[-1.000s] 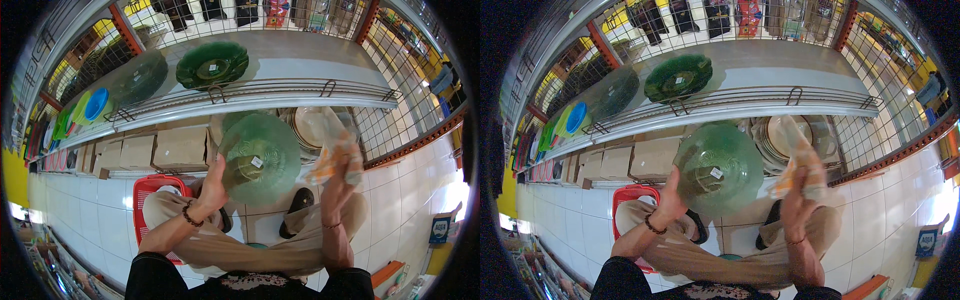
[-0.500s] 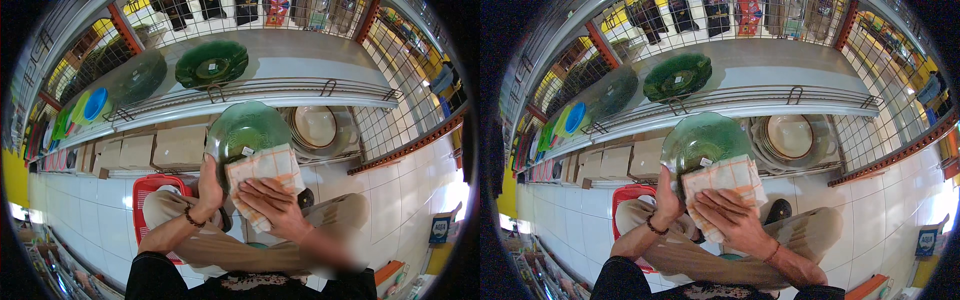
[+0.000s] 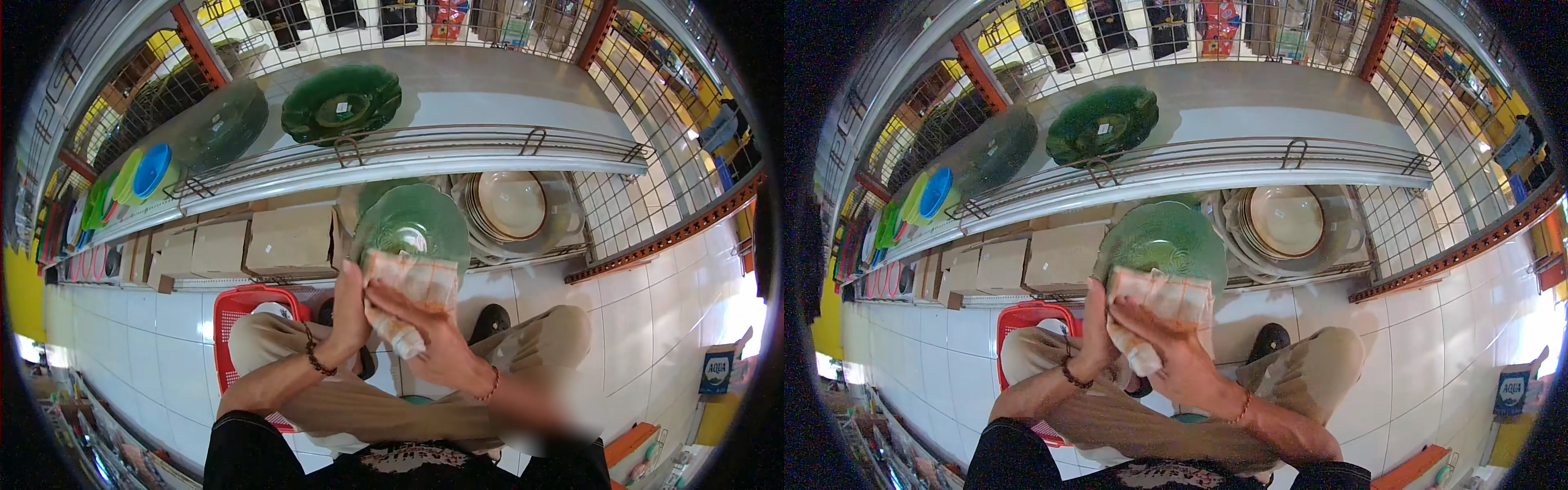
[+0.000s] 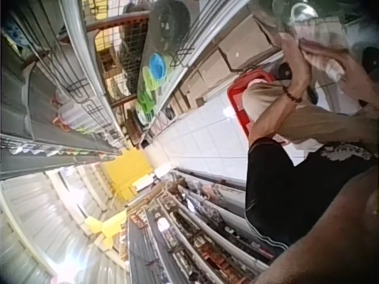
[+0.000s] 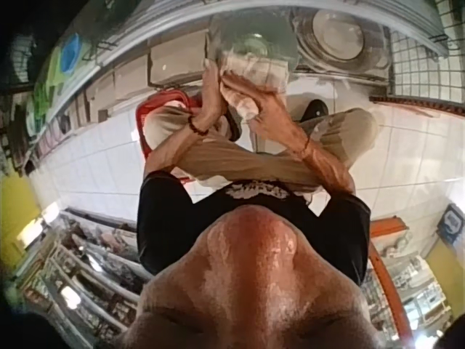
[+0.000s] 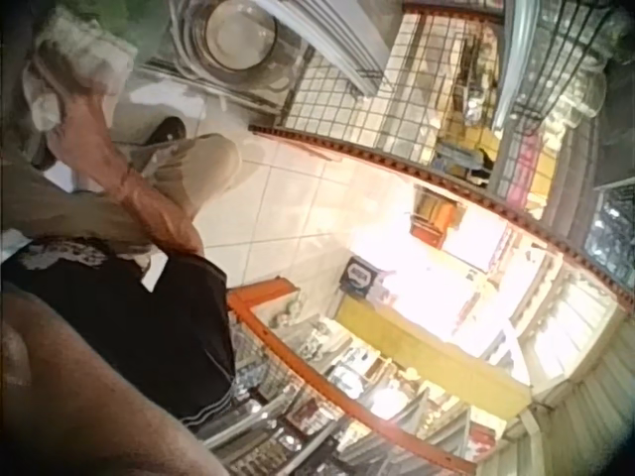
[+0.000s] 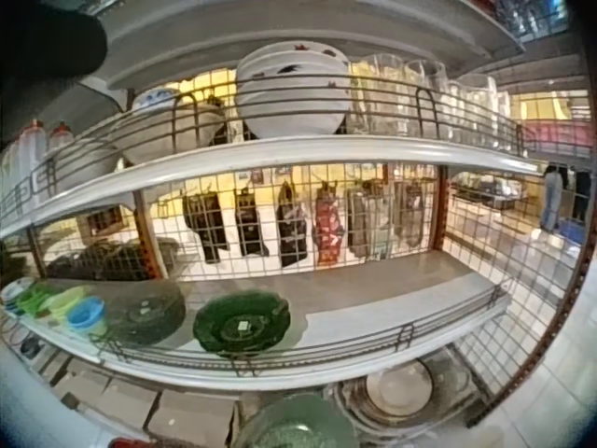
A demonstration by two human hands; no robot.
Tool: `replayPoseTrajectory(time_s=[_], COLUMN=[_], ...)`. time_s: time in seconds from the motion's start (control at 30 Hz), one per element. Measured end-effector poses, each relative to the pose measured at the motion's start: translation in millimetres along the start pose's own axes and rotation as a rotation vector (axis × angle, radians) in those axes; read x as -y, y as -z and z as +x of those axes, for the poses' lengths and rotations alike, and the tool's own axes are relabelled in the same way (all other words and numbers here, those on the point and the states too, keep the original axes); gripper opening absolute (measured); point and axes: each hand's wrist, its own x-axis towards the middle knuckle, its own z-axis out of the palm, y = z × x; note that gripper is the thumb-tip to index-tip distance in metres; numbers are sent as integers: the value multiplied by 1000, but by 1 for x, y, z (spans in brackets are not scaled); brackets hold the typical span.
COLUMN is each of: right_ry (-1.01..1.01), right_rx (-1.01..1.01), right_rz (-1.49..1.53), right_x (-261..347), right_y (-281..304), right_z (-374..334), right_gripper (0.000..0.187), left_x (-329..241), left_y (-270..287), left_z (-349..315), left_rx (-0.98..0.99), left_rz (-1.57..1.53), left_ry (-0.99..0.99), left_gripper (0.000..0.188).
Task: The person sits on the floor in a store aisle and wipes several green glass bowls and beige ceramic plates with a checkered cloth. They pick up each item from a wire shelf, wipe it thoroughly, and place it back on the shelf.
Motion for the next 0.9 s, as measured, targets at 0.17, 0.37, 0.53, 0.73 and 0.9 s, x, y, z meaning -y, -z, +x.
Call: replayPoseTrajectory(time_s=[0.17,0.37,0.53,0.73,0.9], right_ry=[12,-167,-318,243,153], right_rx=[25,253,-487,-194,-112], right_rz=[-62,-410,-332,-786,-928], right_x=[0,20,-4,-14,-20], right_y=[2,48,87,63,50], right_z=[4,-8,-16,4,1], right_gripper=[57,54,47,47,47], left_x=[-7,-28,-38,-32,-30], left_y=[-7,-2,-12,-22,-15], left_z=[-2,13,9,4,3], left_rx=[26,-119,-66,170,182], left_rz=[-98,-104,-94,-56,86], left_ry=[99,87,126,235,65], left_gripper=[51,53,42,38,34])
